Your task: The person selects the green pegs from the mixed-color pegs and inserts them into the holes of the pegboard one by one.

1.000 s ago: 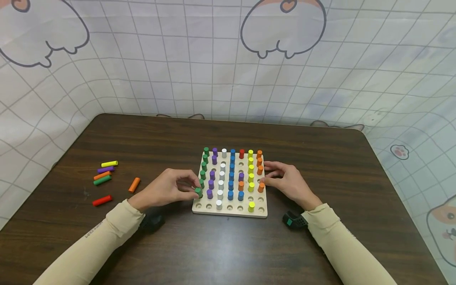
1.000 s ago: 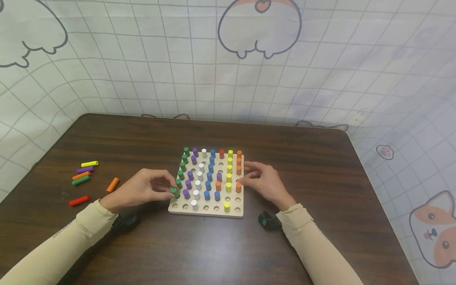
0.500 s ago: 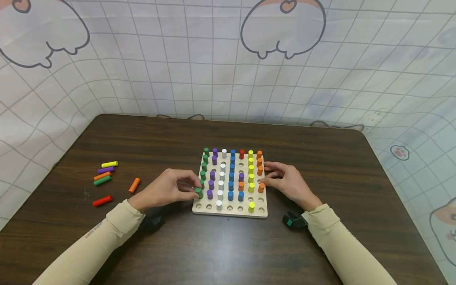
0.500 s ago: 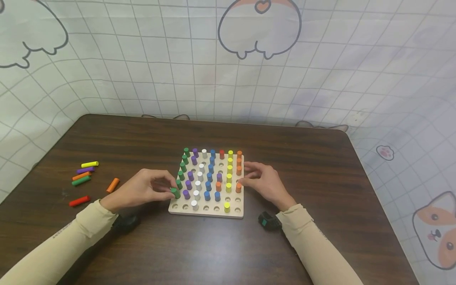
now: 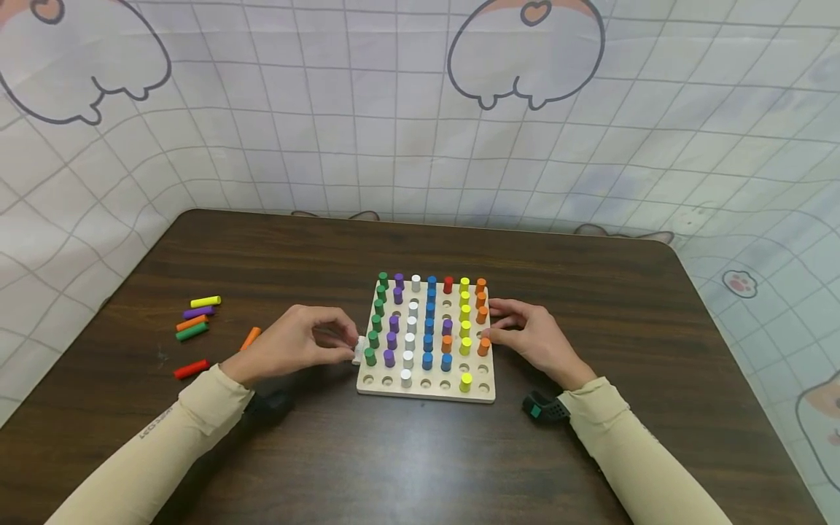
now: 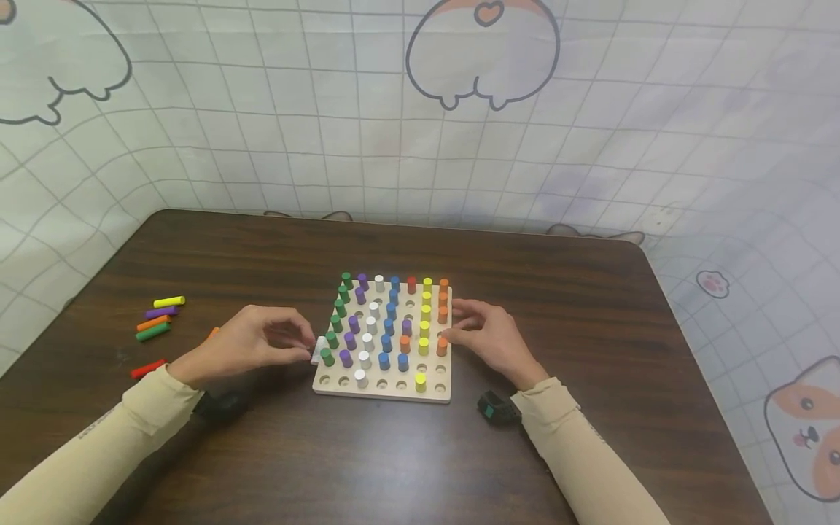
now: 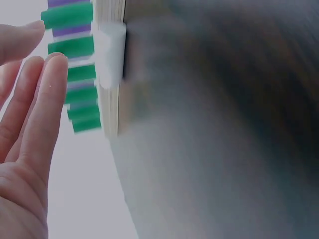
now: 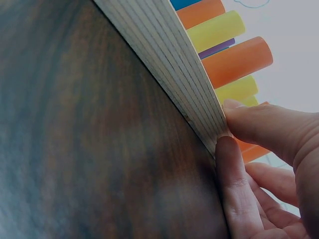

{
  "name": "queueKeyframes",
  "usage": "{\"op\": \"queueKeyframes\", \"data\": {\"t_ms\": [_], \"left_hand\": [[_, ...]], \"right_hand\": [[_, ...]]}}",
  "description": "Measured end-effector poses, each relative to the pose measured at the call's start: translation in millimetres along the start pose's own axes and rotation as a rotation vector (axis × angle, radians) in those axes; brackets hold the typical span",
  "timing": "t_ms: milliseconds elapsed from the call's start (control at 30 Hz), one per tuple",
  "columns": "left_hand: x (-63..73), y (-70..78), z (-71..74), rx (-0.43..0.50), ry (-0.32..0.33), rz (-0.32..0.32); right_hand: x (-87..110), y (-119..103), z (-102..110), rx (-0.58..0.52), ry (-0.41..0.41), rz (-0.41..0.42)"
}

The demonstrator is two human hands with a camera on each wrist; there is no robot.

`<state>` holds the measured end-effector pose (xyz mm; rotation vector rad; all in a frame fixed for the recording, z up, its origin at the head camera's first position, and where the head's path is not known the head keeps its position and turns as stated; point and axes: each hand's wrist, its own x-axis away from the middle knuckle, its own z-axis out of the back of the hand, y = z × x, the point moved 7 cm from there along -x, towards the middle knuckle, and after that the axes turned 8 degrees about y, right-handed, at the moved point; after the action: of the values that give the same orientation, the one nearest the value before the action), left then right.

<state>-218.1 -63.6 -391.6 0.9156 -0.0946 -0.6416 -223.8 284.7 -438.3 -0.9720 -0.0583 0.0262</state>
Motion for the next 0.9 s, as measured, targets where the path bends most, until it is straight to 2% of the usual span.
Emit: {"op": "queueKeyframes", "data": {"t_ms": [133,500,567,700,800,900], "left_hand": [[7.9,-3.7,23.5,-0.073,0.053,-0.008],[38.1,-21.5,103.1,-0.293,0.178,0.064],[44.3,-24.3,116.5,-0.346,0.2,0.061],[54.9,-35.0,140.7,-0.4,0.251,0.107],[63.5,-47.8,155.0,-0.388,0.275,0.193],[71.2,-59.1,164.9,-0.391,0.279,0.233]], "right_hand": [[0.2,0,1,0.006,0.006,0.0],[1.3,2,3,0.021,0.017,-0.001],[1.5,2,2,0.022,0.015,-0.003],[1.6,1,1,0.023,0.015,-0.007],[1.4,1,0,0.023,0.014,-0.005],[1.0,-1,-1,0.024,0.009,0.001]]}}
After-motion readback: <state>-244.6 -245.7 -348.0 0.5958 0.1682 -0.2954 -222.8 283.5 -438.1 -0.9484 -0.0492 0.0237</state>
